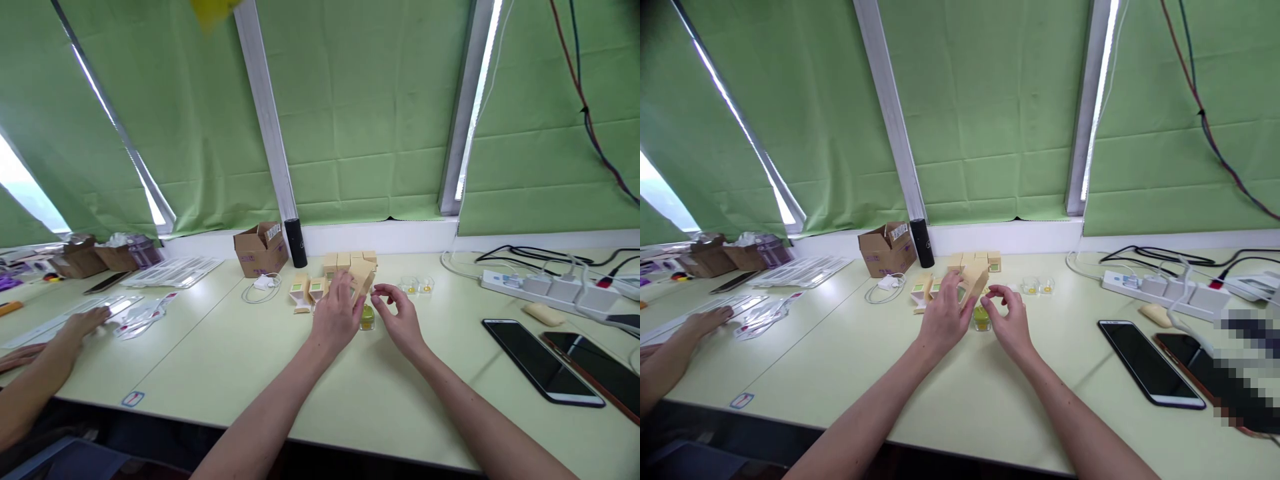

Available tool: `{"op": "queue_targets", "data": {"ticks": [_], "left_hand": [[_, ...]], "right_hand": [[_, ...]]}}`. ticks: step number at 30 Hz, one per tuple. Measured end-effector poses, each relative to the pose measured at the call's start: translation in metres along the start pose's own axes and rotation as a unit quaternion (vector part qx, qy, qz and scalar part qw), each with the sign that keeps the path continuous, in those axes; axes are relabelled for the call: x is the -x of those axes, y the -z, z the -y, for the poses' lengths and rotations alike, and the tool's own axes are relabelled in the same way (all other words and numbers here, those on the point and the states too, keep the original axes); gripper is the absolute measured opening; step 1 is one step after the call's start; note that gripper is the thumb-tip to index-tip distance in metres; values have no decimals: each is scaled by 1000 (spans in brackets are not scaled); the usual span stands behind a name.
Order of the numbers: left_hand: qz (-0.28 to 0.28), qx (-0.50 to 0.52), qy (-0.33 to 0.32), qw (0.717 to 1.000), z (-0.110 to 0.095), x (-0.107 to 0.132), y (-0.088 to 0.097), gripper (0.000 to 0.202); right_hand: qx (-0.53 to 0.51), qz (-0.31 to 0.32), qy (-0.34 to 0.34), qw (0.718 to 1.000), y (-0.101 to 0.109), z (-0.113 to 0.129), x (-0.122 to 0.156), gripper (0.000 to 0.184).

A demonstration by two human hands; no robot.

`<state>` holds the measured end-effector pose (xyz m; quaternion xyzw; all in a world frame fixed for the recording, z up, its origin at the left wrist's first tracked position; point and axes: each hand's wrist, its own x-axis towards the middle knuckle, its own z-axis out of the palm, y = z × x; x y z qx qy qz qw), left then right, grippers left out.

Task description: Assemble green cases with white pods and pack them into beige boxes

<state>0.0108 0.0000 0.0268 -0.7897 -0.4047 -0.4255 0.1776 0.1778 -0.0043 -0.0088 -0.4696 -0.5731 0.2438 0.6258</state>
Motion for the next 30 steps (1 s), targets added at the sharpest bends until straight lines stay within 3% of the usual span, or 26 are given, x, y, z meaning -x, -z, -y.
{"op": "queue_targets", "data": {"ticks": [5, 9, 11, 14, 17, 20, 24, 30], "left_hand": [[26, 25, -40, 999, -10, -2, -14, 51], [27, 147, -70, 986, -6, -2, -13, 62], [16, 218, -41, 975, 0, 0, -12, 64], [17, 313, 63, 947, 8, 4, -13, 57], [26, 370, 95, 924, 14, 8, -13, 57], [26, 358, 62, 931, 19, 10, -10, 55], [11, 300, -3, 954, 22, 12, -6, 51], [-89, 170, -75, 979, 25, 16, -10, 41]], "right_hand": [[-65, 21, -24, 997, -6, -1, 1, 44], [-171, 47, -47, 983, -2, -1, -4, 47], [-206, 54, -44, 976, 1, 2, -5, 48], [-211, 72, -29, 974, 3, 6, -4, 47], [-150, 75, 13, 986, 3, 7, 1, 49], [-10, 57, 104, 993, 4, 7, 7, 46], [132, 82, 236, 959, 6, 10, 10, 58], [209, 68, 270, 937, 8, 11, 12, 75]]}}
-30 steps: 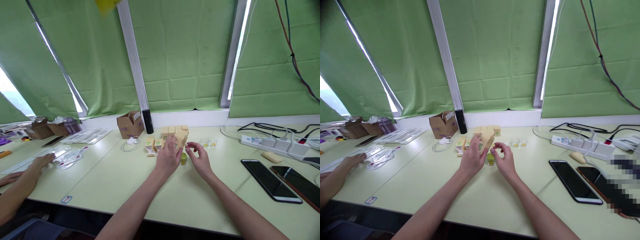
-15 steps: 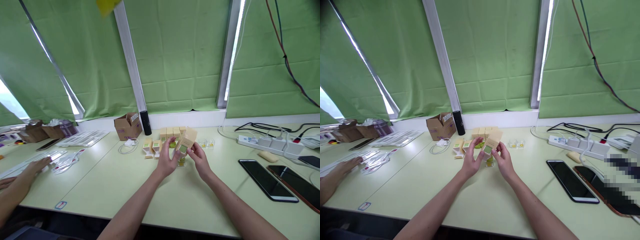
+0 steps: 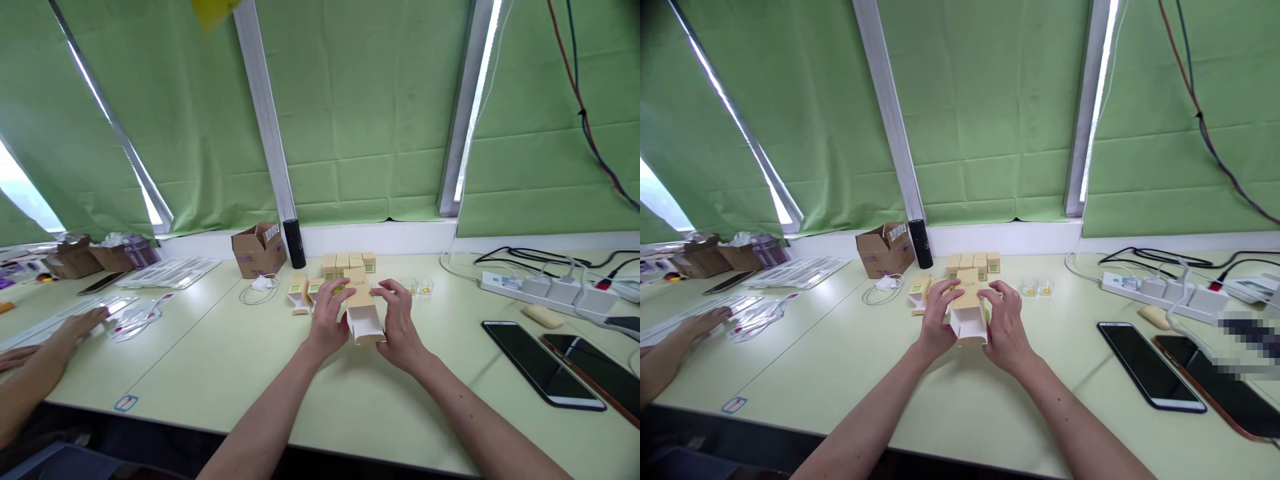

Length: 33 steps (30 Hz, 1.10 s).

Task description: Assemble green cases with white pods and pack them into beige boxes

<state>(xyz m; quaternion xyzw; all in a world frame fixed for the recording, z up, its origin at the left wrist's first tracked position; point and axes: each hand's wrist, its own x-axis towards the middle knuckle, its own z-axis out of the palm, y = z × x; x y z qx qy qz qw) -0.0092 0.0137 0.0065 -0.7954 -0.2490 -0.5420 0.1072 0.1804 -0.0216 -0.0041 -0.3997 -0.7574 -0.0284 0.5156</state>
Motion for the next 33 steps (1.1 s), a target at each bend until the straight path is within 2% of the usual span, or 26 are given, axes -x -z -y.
{"op": "queue_targets", "data": {"ticks": [2, 4, 11, 16, 19, 22, 27, 30, 33], "left_hand": [[-30, -34, -23, 999, 1, 2, -1, 40], [-48, -57, -39, 996, 2, 3, -1, 40], [-56, -70, -73, 993, 4, 5, -3, 43], [-31, -69, -63, 995, 3, 7, -1, 40], [-27, -70, -79, 994, 2, 7, 0, 38], [-25, -71, -88, 993, 2, 7, 1, 38], [-21, -75, -59, 995, 0, 5, 0, 38], [-20, -42, -28, 999, -3, 3, -1, 41], [-23, 11, 38, 999, -5, 2, -3, 49]], "right_hand": [[6, -17, -14, 1000, -1, -4, 0, 72], [8, -40, -46, 998, -3, -11, -1, 60], [11, -52, -149, 987, -23, -44, 2, 36], [-59, -6, -209, 976, -41, -66, 15, 37], [-77, 10, -241, 967, -43, -74, 19, 32], [-89, 29, -242, 966, -40, -75, 18, 24], [-103, 28, -247, 963, -37, -72, 17, 16], [-141, 3, -283, 949, -33, -73, 15, 25], [-183, -9, -314, 931, -24, -74, 14, 35]]}}
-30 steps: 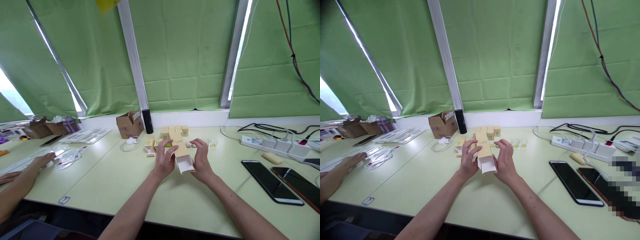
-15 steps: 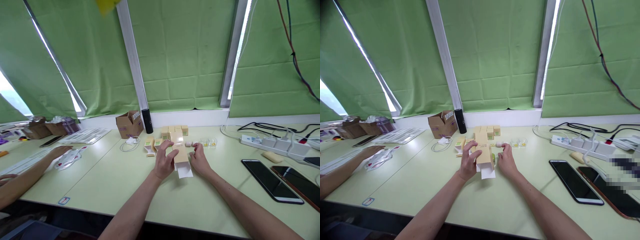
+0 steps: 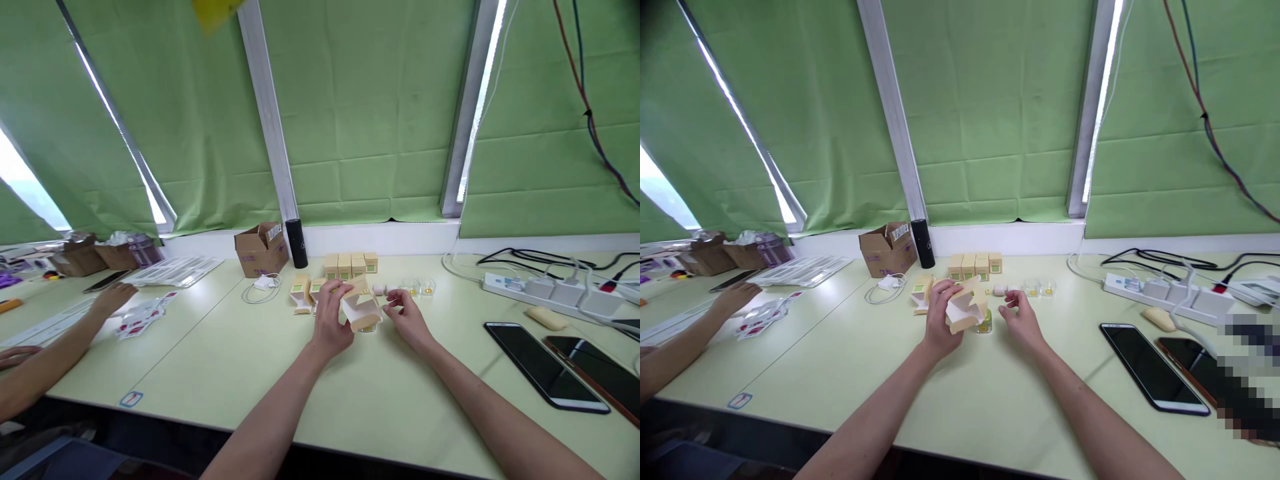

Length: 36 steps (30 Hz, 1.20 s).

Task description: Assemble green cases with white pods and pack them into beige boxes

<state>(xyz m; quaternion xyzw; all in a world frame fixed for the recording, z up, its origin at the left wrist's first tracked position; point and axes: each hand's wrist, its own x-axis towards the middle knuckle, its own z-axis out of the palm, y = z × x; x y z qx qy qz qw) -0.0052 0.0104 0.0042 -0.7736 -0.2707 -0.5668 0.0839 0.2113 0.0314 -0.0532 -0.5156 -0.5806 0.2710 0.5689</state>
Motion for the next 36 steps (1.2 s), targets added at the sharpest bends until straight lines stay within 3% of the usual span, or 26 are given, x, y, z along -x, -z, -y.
{"op": "queue_targets", "data": {"ticks": [4, 7, 13, 18, 27, 36], "left_hand": [[-14, 105, 130, 986, -1, 3, -4, 48], [-5, 252, 232, 939, -2, 2, -6, 48], [9, 399, 331, 855, -4, -7, -5, 73], [18, 421, 389, 819, -4, -6, -9, 83], [48, 387, 424, 817, -4, -3, -13, 67], [52, 342, 355, 868, -7, 3, -12, 48]], "right_hand": [[-12, 20, 31, 999, 9, 18, 5, 34], [-27, 28, 75, 996, 8, 41, 15, 33], [-42, 61, 133, 988, 2, 68, 34, 41], [-131, 101, 85, 983, 0, 65, 36, 49], [-172, 143, 41, 974, 2, 68, 33, 40], [-168, 133, 32, 976, 5, 67, 30, 35]]}}
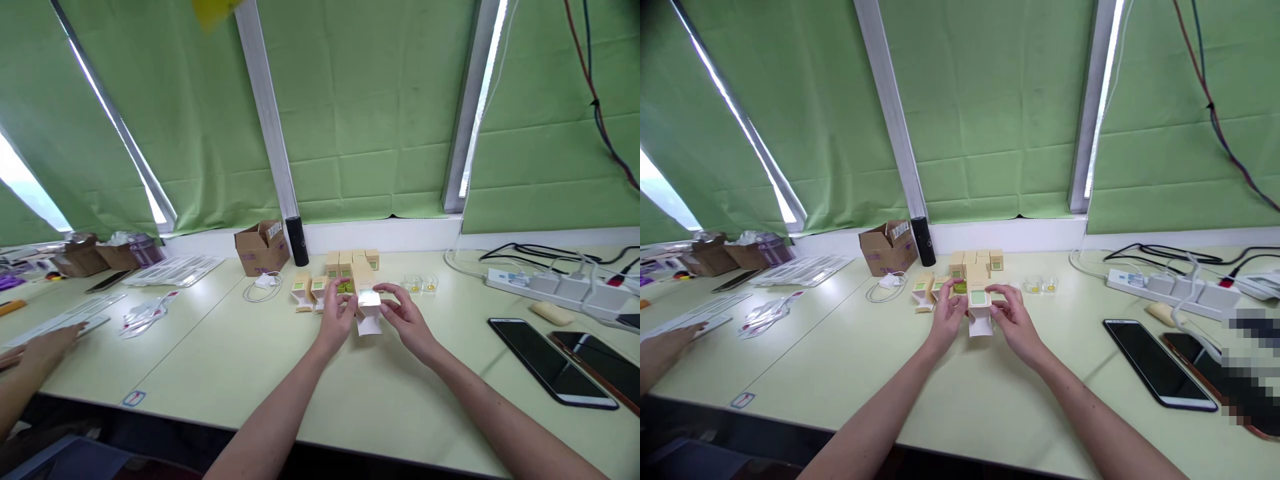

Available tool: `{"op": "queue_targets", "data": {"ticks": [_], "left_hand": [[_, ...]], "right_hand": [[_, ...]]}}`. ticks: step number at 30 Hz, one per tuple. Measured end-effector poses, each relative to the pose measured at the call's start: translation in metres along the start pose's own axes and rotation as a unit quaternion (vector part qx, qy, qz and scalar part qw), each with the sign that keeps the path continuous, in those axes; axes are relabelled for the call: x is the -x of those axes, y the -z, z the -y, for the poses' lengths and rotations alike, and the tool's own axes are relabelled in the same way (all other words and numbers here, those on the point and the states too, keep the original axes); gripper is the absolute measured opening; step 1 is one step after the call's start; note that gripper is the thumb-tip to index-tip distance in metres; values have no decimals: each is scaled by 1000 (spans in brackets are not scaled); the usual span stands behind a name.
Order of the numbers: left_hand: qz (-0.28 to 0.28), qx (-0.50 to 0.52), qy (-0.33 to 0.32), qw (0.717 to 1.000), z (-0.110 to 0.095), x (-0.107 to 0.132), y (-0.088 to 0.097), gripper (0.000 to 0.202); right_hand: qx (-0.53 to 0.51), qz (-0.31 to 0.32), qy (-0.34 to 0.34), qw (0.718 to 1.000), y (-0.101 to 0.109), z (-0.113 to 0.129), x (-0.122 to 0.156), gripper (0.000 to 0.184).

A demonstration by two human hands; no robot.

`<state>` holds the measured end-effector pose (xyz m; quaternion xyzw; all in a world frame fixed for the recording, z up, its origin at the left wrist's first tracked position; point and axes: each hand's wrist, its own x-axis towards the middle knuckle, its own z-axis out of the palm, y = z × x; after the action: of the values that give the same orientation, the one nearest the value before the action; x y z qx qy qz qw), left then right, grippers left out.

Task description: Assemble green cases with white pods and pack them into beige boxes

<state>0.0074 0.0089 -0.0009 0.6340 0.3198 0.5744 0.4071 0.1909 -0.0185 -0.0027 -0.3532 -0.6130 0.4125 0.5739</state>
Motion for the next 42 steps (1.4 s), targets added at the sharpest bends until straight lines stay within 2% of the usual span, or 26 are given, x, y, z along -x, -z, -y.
{"op": "queue_targets", "data": {"ticks": [3, 9, 18, 27, 42], "left_hand": [[-8, -22, -47, 999, 1, 2, 3, 42], [39, -72, -79, 993, 0, 4, 4, 41], [37, -72, -77, 994, 6, 2, 4, 46], [13, -35, -58, 998, 8, -1, 3, 43], [-1, -34, -85, 996, 9, -1, 1, 36]], "right_hand": [[-2, -16, 7, 1000, 1, 0, -2, 35], [6, -25, 6, 1000, 3, 0, -2, 37], [30, -24, 10, 999, 3, -2, -1, 39], [3, -18, 20, 1000, 3, 0, 1, 42], [-6, 5, 20, 1000, 4, -7, 0, 38]]}}
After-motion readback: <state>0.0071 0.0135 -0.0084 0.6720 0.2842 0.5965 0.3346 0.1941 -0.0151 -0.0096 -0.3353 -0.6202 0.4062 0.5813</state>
